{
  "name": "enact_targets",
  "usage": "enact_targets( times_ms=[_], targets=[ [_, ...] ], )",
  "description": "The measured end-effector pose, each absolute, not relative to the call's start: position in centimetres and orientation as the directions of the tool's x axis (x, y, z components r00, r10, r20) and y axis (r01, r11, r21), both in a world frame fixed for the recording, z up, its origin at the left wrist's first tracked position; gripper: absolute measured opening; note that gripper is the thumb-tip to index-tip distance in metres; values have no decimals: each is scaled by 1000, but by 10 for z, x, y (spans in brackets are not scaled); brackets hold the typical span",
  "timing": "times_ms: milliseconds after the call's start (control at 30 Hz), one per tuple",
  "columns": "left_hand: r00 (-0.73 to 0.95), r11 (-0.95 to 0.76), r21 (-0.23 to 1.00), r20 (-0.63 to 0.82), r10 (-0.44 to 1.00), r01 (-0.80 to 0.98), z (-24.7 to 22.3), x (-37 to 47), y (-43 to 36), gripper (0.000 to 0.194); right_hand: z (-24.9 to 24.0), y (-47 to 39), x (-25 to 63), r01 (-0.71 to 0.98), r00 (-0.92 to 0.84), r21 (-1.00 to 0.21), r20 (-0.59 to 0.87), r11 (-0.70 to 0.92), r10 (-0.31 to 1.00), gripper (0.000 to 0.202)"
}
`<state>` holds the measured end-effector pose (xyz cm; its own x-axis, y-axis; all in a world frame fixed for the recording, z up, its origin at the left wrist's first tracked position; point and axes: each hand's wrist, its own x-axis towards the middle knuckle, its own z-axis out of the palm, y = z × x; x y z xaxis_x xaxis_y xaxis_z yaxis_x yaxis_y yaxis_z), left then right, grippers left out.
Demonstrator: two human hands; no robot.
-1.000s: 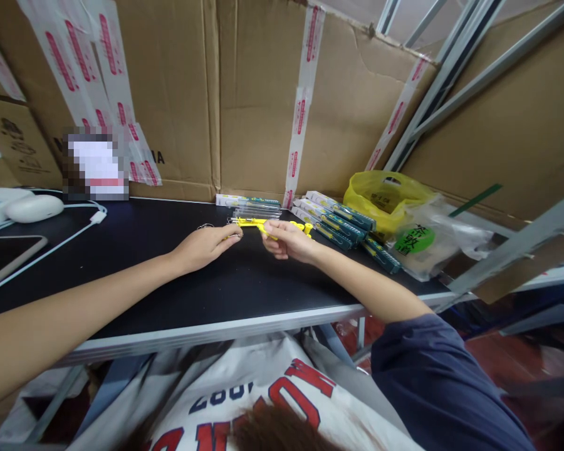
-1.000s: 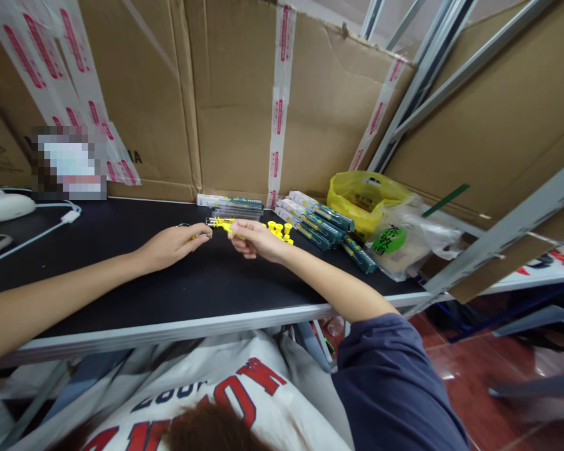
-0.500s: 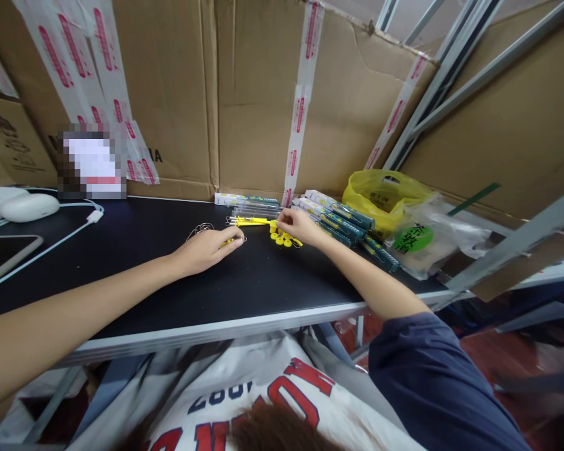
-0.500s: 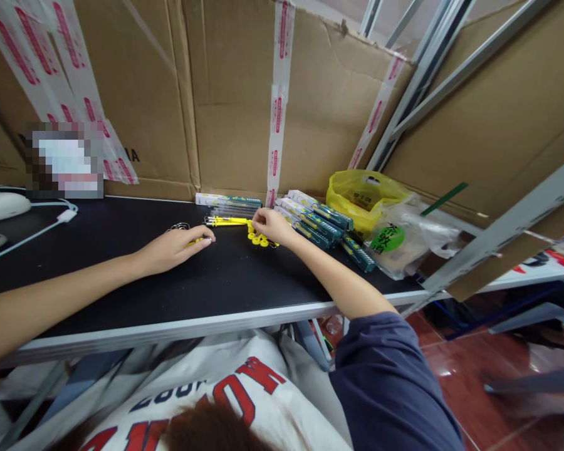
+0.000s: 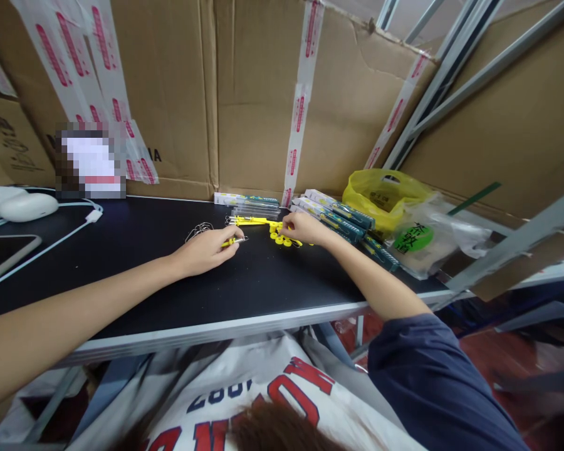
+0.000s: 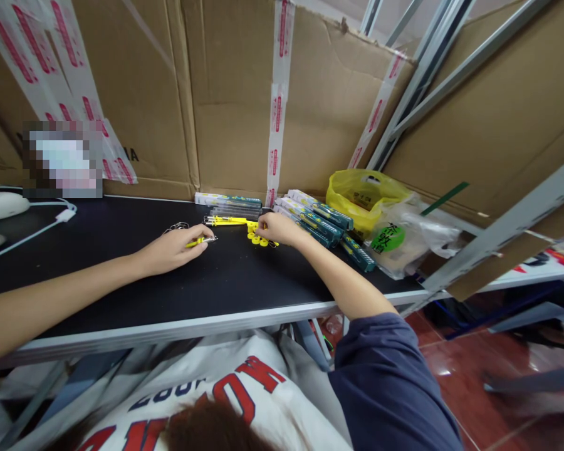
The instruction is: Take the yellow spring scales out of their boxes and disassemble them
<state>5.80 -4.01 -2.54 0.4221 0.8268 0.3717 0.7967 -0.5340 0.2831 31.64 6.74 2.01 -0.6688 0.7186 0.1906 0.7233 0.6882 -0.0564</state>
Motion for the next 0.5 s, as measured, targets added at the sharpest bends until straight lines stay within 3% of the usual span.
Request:
enact_targets(
  times_ms=[133,500],
  targets=[
    [415,-535,282,389,822,796,-27,58,-38,30,6,61,305,633,-730,-107,247,766,638,18],
    [462,-568,305,355,813,765,-18,62,-45,41,-18,62,290,653,-734,188,395,734,552,14]
  ],
)
